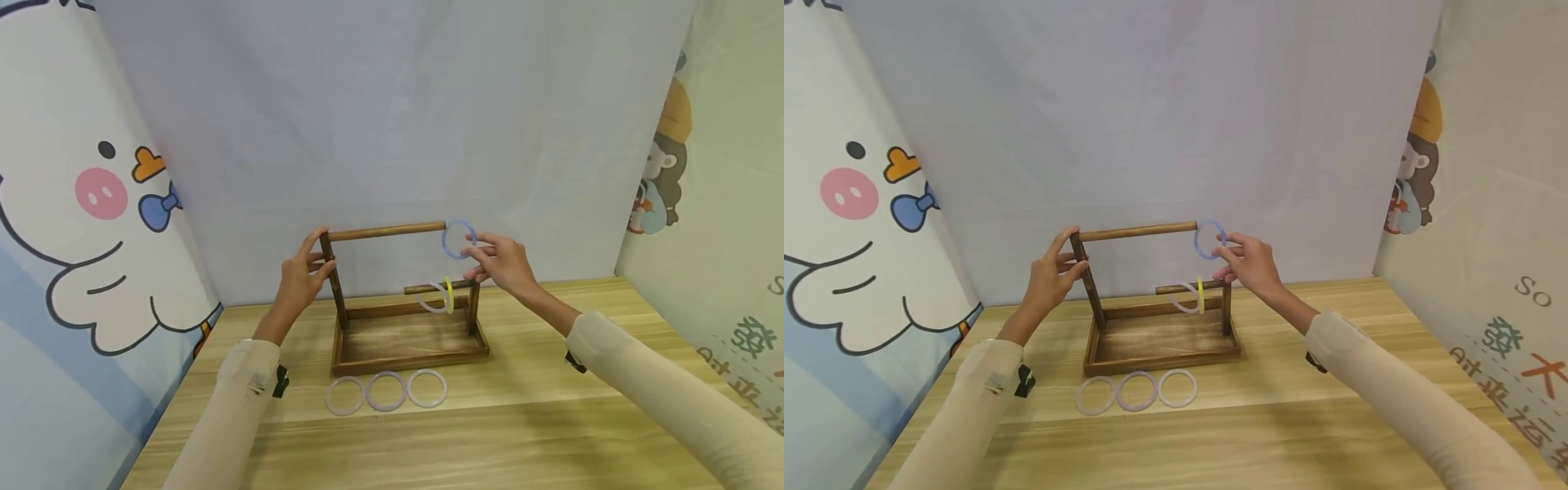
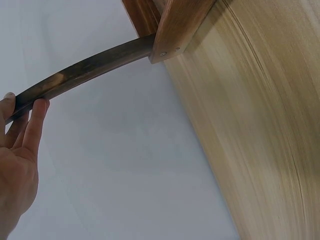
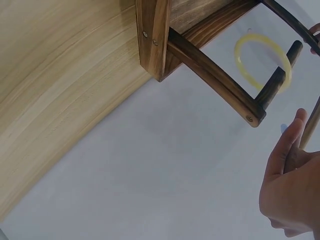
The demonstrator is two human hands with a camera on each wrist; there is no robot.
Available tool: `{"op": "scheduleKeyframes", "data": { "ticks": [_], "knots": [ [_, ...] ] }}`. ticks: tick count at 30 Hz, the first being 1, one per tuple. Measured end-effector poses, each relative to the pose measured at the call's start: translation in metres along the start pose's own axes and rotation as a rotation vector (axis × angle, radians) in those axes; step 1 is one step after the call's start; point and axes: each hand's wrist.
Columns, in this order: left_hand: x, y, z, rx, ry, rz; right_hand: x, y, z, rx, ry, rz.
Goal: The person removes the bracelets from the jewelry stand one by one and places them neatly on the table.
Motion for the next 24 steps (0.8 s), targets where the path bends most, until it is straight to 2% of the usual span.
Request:
{"op": "scheduleKeyframes", "data": {
  "ticks": [6,13,24],
  "knots": [
    [0.000,0.000,0.000,-0.002,-0.004,-0.005,0.009,0.005,0.002,0.011,0.017,0.015],
    [-0.001,0.000,0.000,-0.017,-0.005,0.005,0.025,0.010,0.003,-0.024,-0.013,0.060],
    [0.000,0.001,-0.003,-0.020,-0.009,-0.005,0.049,0.013,0.003,-0.025,0.027,0.114]
  ]
}}
Point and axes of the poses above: each hand's wrist, its own x-axis away from the middle knuckle, its own y-axis out of the back of the hand, z = x × y, and after that the axes turned 5 degrees about -x, right-handed
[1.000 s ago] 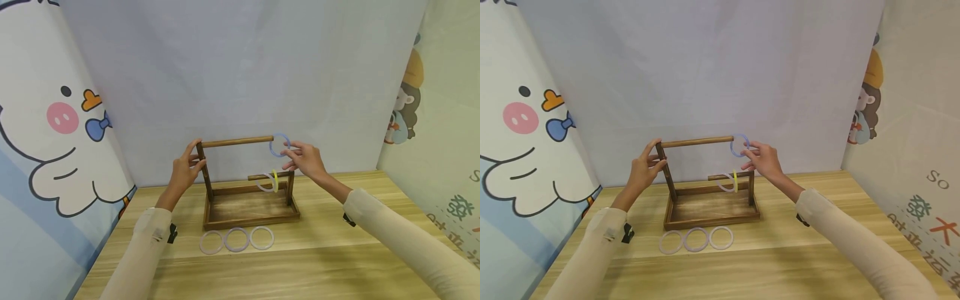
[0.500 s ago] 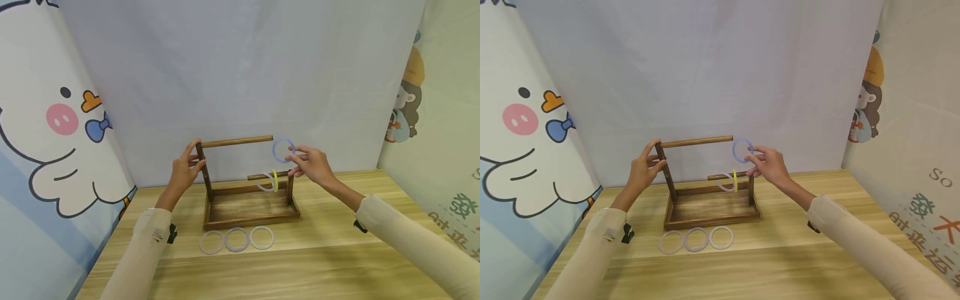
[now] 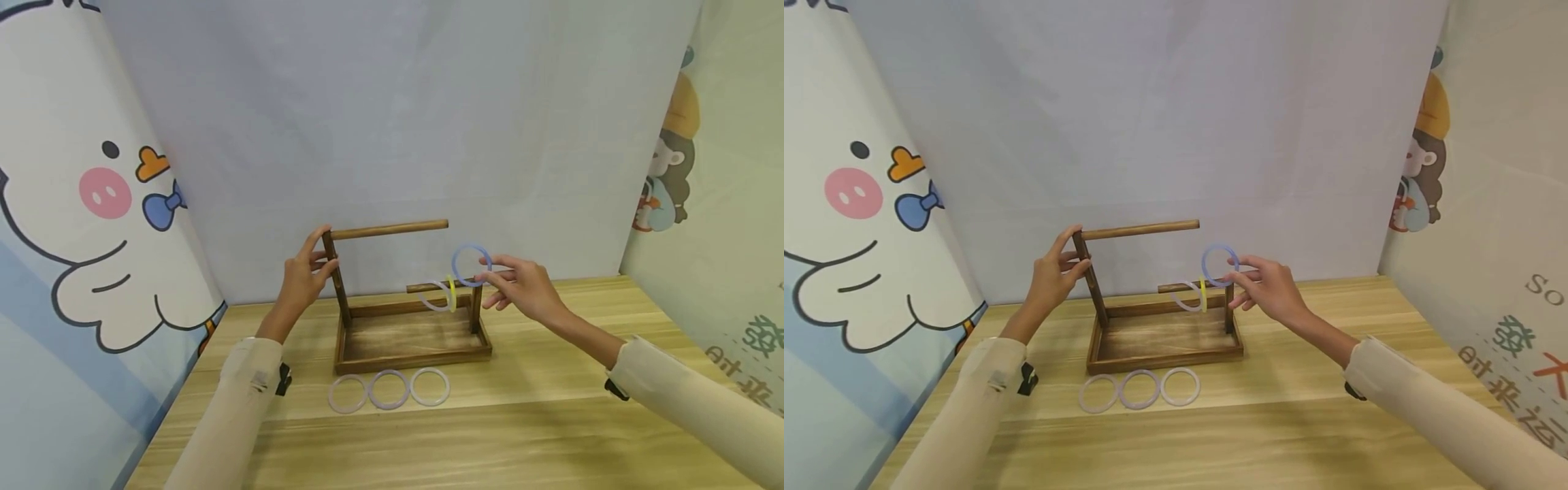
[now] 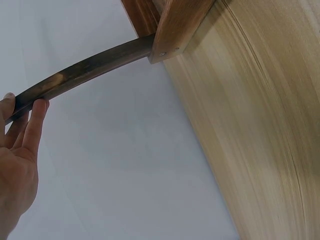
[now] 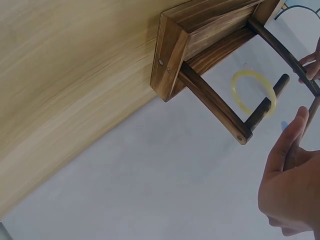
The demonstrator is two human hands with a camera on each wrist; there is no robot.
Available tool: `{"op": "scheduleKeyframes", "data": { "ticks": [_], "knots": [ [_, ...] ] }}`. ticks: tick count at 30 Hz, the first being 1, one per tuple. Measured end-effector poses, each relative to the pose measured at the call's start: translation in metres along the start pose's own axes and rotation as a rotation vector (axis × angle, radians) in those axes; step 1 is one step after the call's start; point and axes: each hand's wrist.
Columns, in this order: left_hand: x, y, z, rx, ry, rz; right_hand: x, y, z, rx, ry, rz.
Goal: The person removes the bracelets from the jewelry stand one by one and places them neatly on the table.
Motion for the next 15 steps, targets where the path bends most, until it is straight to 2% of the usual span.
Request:
{"op": "scheduleKeyframes", "data": {
  "ticks": [6,15],
  "knots": [
    [0.000,-0.001,0.000,0.001,-0.006,-0.003,0.015,-0.001,0.000,0.008,0.005,0.030],
    [0.001,0.000,0.002,-0.017,-0.010,0.002,0.034,-0.010,-0.016,-0.014,-0.020,0.060]
  ]
}}
Point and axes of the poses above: each hand's wrist, its own x-axis away from the middle knuckle, its own y-axis out of the back of the hand, z = x × y, and after that the axes turned 5 degrees about -x, right-handed
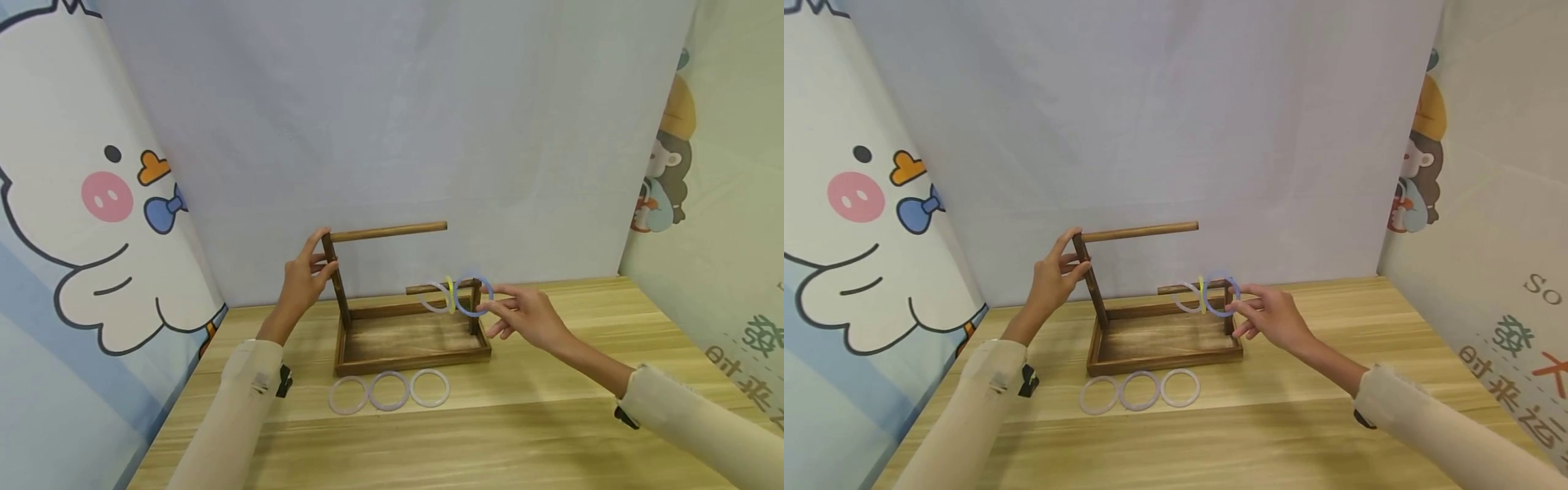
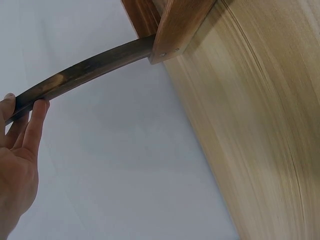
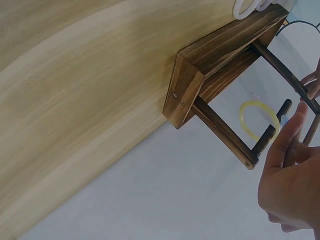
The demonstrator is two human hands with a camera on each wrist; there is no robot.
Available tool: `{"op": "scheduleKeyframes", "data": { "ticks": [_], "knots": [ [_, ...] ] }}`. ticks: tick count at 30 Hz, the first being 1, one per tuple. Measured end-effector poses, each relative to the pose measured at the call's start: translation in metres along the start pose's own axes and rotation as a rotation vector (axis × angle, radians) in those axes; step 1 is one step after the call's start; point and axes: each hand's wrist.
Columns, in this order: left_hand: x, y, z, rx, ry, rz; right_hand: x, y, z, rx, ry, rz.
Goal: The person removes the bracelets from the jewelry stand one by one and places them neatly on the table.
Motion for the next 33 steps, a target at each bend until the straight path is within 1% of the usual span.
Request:
{"op": "scheduleKeyframes", "data": {
  "ticks": [6,14,18,25,33],
  "knots": [
    [0.000,0.000,0.001,-0.012,-0.008,-0.006,0.013,-0.006,-0.014,-0.008,-0.034,0.031],
    [-0.001,0.001,0.001,-0.006,-0.005,-0.007,0.031,-0.015,-0.031,-0.035,-0.077,0.121],
    [0.000,0.000,0.000,-0.004,-0.001,-0.009,0.038,-0.021,-0.039,-0.044,-0.087,0.147],
    [0.001,-0.002,0.002,-0.001,0.006,-0.013,0.048,-0.029,-0.048,-0.087,-0.136,0.187],
    [0.001,-0.001,-0.001,0.001,0.010,-0.007,0.055,-0.032,-0.055,-0.121,-0.171,0.228]
  ]
}}
Point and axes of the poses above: each hand's wrist, its own x-axis away from the middle knuckle, its own y-axis out of the back of the hand, z = x × y, and after that the axes turned 5 degrees about -x, right-handed
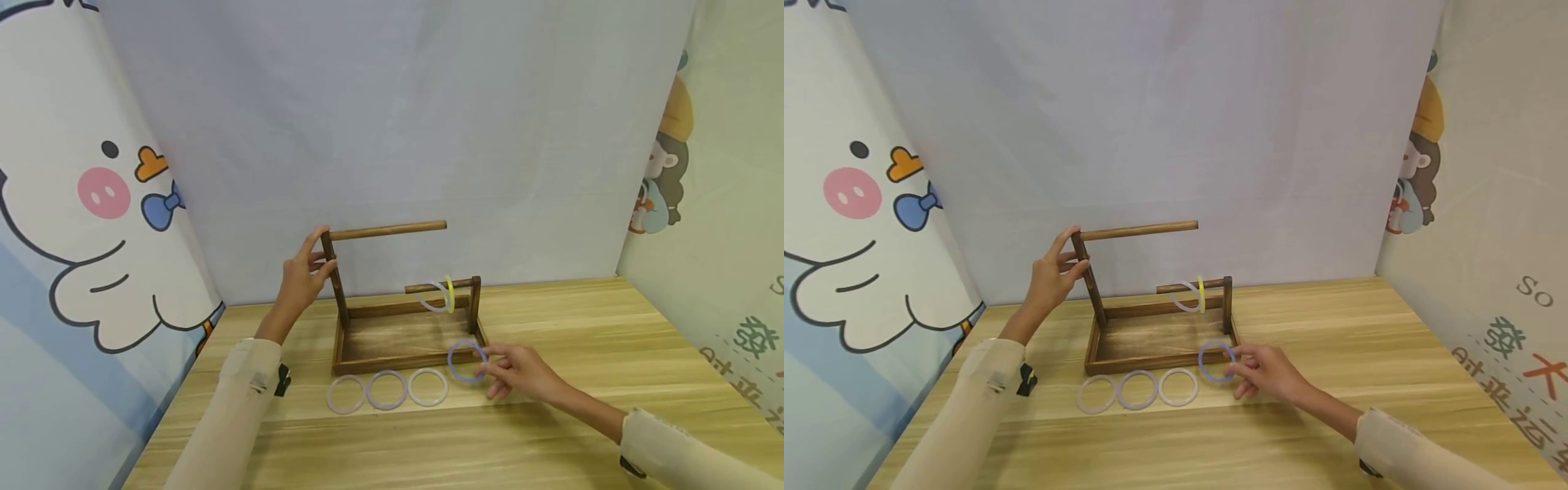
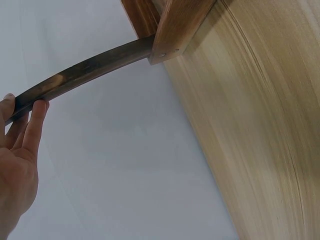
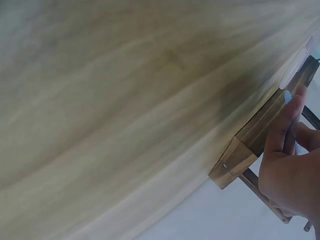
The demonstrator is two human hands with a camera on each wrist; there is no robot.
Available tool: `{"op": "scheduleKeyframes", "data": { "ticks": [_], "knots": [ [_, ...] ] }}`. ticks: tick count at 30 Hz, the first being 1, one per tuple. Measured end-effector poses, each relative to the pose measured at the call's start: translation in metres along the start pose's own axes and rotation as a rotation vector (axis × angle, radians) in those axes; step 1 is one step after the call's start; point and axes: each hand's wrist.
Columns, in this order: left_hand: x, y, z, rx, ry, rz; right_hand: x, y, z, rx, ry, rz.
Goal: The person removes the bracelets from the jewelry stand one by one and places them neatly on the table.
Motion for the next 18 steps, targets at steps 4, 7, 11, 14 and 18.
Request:
{"op": "scheduleKeyframes", "data": {
  "ticks": [4,7,11,14,18],
  "knots": [
    [-0.0005,-0.0001,0.0004,0.002,-0.003,-0.003,0.0021,-0.0013,-0.0021,0.033,-0.029,0.010],
    [-0.0006,0.0002,0.0001,-0.001,-0.011,-0.008,0.0032,-0.0021,-0.0031,0.059,-0.055,0.013],
    [-0.0010,-0.0004,0.0003,0.003,-0.023,-0.015,0.0035,-0.0028,-0.0027,0.019,-0.095,0.033],
    [-0.0011,-0.0008,0.0002,0.010,-0.022,-0.015,0.0037,-0.0033,-0.0021,-0.010,-0.120,0.044],
    [-0.0009,-0.0004,-0.0005,0.012,-0.013,-0.011,0.0040,-0.0039,-0.0010,0.005,-0.151,0.015]
  ]
}}
Point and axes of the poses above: each hand's wrist, its own x-axis away from the middle knuckle, its own y-axis out of the back of the hand, z = x × y, and after that the axes turned 5 degrees about -x, right-handed
